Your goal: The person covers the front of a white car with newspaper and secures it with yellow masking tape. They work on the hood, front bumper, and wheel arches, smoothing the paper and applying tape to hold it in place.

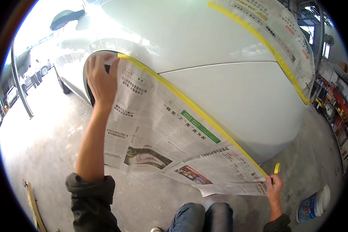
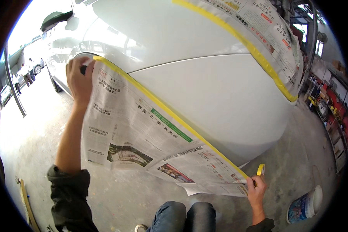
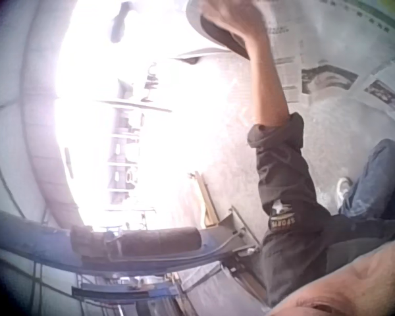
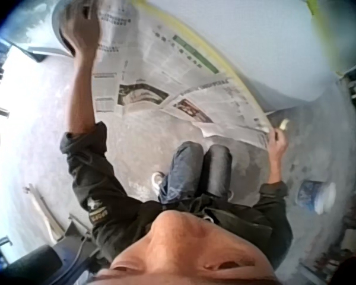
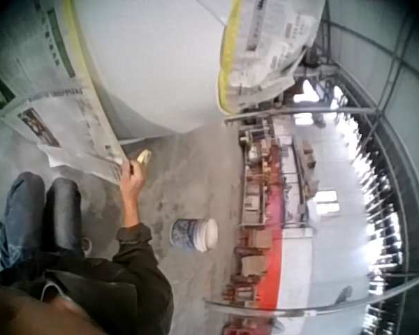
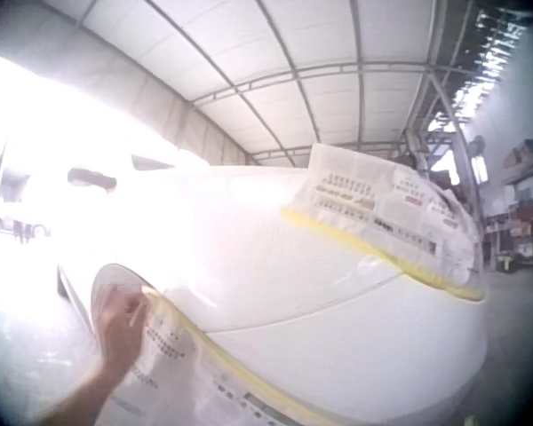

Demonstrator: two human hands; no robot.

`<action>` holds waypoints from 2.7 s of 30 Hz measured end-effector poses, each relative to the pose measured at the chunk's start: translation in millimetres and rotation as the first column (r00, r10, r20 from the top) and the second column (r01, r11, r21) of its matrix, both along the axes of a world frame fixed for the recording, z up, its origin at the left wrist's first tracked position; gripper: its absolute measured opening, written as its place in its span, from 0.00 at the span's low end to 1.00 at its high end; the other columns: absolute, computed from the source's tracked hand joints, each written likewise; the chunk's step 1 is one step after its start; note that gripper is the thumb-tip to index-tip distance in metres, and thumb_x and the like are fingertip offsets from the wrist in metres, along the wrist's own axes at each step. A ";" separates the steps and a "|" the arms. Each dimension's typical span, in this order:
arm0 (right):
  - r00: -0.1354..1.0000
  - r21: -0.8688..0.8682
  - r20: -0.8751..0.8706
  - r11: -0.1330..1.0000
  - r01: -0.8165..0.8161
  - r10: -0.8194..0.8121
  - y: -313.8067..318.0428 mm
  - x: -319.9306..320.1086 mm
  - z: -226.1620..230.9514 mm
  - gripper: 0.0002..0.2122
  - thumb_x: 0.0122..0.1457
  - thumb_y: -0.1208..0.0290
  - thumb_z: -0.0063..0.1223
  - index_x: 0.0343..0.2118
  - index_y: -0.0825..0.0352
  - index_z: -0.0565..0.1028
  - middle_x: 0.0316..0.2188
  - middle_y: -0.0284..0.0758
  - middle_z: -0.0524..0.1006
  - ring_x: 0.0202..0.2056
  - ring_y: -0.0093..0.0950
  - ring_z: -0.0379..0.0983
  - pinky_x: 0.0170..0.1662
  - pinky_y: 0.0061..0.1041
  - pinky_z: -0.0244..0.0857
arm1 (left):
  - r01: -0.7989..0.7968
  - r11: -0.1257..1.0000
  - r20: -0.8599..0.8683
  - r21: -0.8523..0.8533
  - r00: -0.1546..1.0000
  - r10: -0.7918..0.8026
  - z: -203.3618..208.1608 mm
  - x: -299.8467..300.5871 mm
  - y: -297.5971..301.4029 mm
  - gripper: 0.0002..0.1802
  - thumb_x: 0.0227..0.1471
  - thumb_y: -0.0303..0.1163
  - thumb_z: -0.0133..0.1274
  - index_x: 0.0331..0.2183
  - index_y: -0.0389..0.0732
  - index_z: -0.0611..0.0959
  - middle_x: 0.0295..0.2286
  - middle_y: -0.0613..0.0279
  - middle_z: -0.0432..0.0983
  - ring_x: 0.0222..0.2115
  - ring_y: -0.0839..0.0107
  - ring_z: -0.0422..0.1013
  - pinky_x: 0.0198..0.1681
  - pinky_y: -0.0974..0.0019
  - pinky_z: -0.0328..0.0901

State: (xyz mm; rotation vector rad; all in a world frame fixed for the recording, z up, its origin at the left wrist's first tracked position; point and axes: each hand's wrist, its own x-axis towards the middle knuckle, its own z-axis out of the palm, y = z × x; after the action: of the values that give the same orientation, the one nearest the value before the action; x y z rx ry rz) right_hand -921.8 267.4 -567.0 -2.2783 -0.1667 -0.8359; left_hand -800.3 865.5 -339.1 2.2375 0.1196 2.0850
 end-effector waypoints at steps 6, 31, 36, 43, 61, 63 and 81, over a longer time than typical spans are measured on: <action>0.998 0.049 -0.055 0.999 -0.009 0.011 -1.7 3.6 -7.7 0.08 0.54 0.77 0.59 0.24 0.73 0.71 0.24 0.40 0.71 0.25 0.35 0.67 0.30 0.32 0.59 | 0.275 0.932 -0.199 0.236 0.952 -0.231 -42.7 -8.6 -47.9 0.24 0.59 0.29 0.52 0.56 0.36 0.75 0.58 0.51 0.69 0.60 0.57 0.64 0.64 0.54 0.59; 0.998 0.060 -0.046 0.997 -0.042 0.045 -12.7 9.7 -9.3 0.10 0.57 0.73 0.60 0.26 0.72 0.71 0.24 0.37 0.70 0.25 0.31 0.65 0.30 0.30 0.59 | 0.294 0.867 -0.323 0.403 0.932 -0.166 -37.3 -24.9 -63.1 0.33 0.41 0.12 0.52 0.51 0.43 0.80 0.55 0.59 0.70 0.58 0.59 0.66 0.58 0.55 0.65; 0.991 0.087 -0.118 0.995 -0.056 0.066 -4.9 5.1 -15.8 0.09 0.56 0.75 0.61 0.26 0.72 0.72 0.23 0.38 0.70 0.24 0.30 0.66 0.28 0.30 0.59 | 0.304 0.863 -0.330 0.403 0.928 -0.173 -42.6 -22.9 -66.6 0.35 0.41 0.11 0.51 0.53 0.47 0.79 0.56 0.60 0.69 0.59 0.60 0.65 0.60 0.55 0.65; 0.991 0.078 -0.024 0.989 -0.128 0.130 -10.9 -9.8 -33.5 0.09 0.54 0.75 0.63 0.26 0.70 0.71 0.23 0.37 0.71 0.24 0.31 0.65 0.28 0.30 0.58 | 0.301 0.869 -0.381 0.393 0.913 -0.144 -48.1 -21.4 -69.7 0.39 0.41 0.10 0.51 0.56 0.51 0.77 0.60 0.60 0.65 0.62 0.58 0.62 0.64 0.54 0.62; 0.985 0.050 -0.151 0.996 -0.079 0.085 -8.0 -2.2 -15.2 0.09 0.54 0.73 0.61 0.25 0.72 0.73 0.22 0.39 0.71 0.24 0.32 0.68 0.28 0.30 0.60 | 0.247 0.885 -0.346 0.394 0.932 -0.106 -43.4 -21.9 -87.5 0.37 0.36 0.12 0.54 0.51 0.51 0.80 0.55 0.60 0.68 0.59 0.60 0.64 0.58 0.56 0.64; 0.984 0.043 -0.160 0.997 -0.067 0.074 -9.0 7.0 -18.1 0.09 0.55 0.73 0.61 0.25 0.72 0.73 0.22 0.39 0.72 0.24 0.32 0.68 0.28 0.30 0.60 | 0.237 0.885 -0.344 0.400 0.934 -0.095 -40.7 -24.1 -92.6 0.37 0.36 0.12 0.54 0.50 0.50 0.80 0.54 0.60 0.68 0.58 0.60 0.64 0.58 0.55 0.63; 0.959 0.141 -0.226 0.980 -0.140 0.170 -11.7 21.4 -44.1 0.11 0.56 0.70 0.61 0.25 0.72 0.75 0.21 0.40 0.73 0.23 0.33 0.69 0.28 0.32 0.61 | 0.191 0.896 -0.368 0.402 0.929 -0.033 -36.0 -31.8 -118.6 0.39 0.36 0.11 0.52 0.52 0.50 0.79 0.55 0.61 0.67 0.57 0.58 0.64 0.60 0.54 0.62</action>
State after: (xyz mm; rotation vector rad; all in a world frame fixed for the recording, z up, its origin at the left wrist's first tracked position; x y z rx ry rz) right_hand -900.5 255.7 -611.1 -2.1939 -0.1770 -0.4750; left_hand -832.1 746.9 -375.0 2.7744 -0.4948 1.7580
